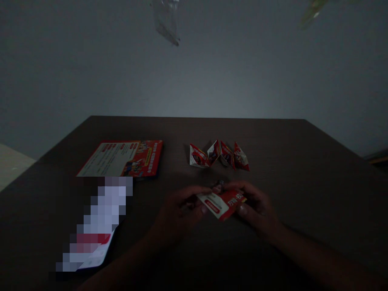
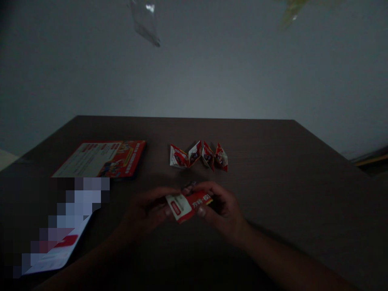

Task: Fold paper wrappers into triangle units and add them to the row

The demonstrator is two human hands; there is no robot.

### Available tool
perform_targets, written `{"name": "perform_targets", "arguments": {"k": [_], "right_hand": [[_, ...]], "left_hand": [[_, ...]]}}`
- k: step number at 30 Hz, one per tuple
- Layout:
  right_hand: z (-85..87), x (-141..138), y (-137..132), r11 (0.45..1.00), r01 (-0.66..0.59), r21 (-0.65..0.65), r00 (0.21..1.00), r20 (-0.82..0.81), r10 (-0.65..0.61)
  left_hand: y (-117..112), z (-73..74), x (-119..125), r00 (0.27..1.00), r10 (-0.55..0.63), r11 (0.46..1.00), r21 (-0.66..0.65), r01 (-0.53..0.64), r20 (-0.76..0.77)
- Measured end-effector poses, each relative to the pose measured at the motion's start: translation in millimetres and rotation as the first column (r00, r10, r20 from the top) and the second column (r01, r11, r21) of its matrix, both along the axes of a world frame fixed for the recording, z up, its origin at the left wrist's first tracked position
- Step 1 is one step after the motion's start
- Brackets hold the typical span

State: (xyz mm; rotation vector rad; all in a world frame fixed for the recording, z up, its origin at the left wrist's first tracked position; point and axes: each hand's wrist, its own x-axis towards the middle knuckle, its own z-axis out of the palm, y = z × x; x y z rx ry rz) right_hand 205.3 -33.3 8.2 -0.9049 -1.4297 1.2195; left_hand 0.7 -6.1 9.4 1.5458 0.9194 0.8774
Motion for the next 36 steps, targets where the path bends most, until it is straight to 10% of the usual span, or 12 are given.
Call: {"name": "perform_targets", "arguments": {"k": [6,20,36], "right_hand": [[-6.8,-4.1,3.2,0.982,0.092,-0.168,0.996,0.031,-0.088],[-8.5,-8.4,8.4,0.977,0.024,-0.213,0.998,0.066,-0.01],[-2.0,-1.3,10.0,0.975,-0.127,0.184,0.715,0.698,-0.038]], "left_hand": [[1.5,-3.0,-1.8,0.982,-0.009,0.993,-0.115,0.031,0.191],[1.7,-2.1,6.0,0.991,0.083,0.991,0.113,-0.071,-0.107],[2.9,-4.5,4.5,0.821,0.224,0.939,0.342,-0.038,-0.525]]}}
